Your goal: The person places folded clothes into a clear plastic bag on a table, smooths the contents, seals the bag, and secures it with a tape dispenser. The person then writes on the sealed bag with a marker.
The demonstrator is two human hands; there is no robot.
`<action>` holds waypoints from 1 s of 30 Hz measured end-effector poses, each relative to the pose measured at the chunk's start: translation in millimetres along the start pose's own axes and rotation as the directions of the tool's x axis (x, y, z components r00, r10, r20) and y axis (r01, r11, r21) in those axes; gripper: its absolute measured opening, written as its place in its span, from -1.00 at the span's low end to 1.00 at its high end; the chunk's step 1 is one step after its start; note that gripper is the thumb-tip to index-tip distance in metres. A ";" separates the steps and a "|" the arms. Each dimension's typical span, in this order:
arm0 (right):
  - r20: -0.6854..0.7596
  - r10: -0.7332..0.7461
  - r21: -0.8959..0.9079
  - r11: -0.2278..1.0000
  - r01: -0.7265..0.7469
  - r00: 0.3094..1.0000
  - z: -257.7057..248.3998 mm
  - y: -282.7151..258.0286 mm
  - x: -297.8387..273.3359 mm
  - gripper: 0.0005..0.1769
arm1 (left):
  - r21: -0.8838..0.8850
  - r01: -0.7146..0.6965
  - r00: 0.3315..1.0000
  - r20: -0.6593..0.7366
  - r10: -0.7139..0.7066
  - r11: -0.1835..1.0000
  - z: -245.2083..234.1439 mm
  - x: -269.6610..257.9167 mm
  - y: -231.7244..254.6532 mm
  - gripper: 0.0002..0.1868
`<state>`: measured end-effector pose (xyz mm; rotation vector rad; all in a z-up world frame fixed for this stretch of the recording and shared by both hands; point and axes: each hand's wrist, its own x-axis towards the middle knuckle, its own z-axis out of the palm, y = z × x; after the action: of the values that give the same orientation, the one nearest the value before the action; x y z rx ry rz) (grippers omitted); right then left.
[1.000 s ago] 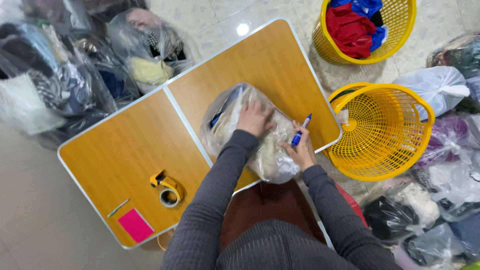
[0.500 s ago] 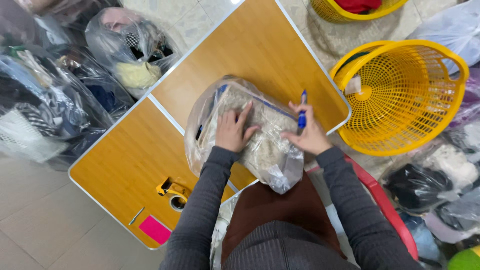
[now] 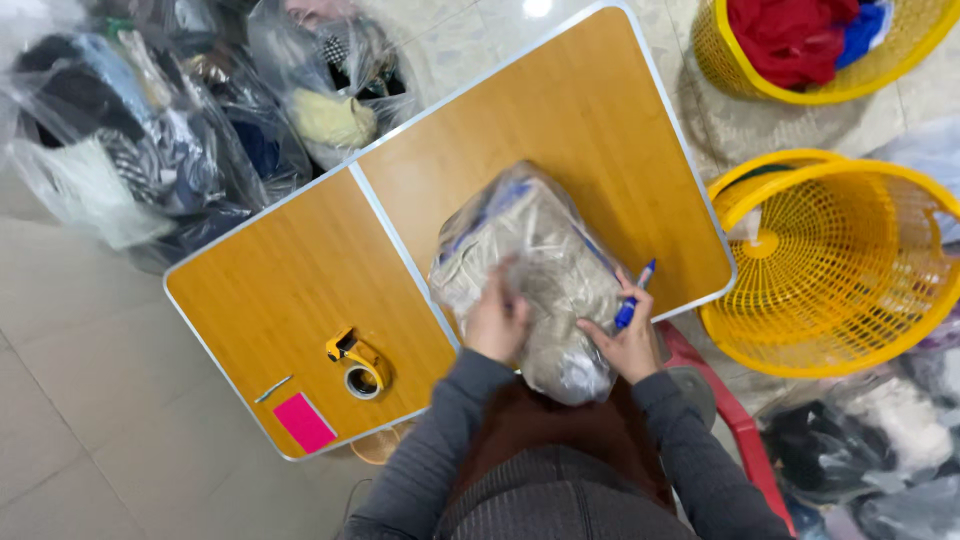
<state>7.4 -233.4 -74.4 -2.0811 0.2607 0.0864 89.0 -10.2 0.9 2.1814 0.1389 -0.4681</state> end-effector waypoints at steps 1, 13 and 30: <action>0.006 0.014 -0.011 1.000 -0.014 1.000 -0.8 3.0 -5.7 -0.13 | -0.018 -0.059 0.998 -0.009 0.059 0.998 15.5 -10.9 5.7 -0.25; -0.049 -0.221 -0.047 0.975 0.218 0.974 -11.1 -58.5 91.7 -0.22 | 0.327 -0.239 0.971 0.100 0.218 0.914 65.1 -25.5 33.2 -0.08; 0.051 -0.099 -0.082 0.991 0.103 0.994 -1.8 -91.2 121.8 -0.29 | 0.495 -0.203 0.962 -0.059 0.266 0.845 2.7 -15.5 -57.1 -0.53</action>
<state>146.0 -209.3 -16.7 -2.1701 0.1250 0.0862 58.9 23.6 -37.3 2.6812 -0.2031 -0.2379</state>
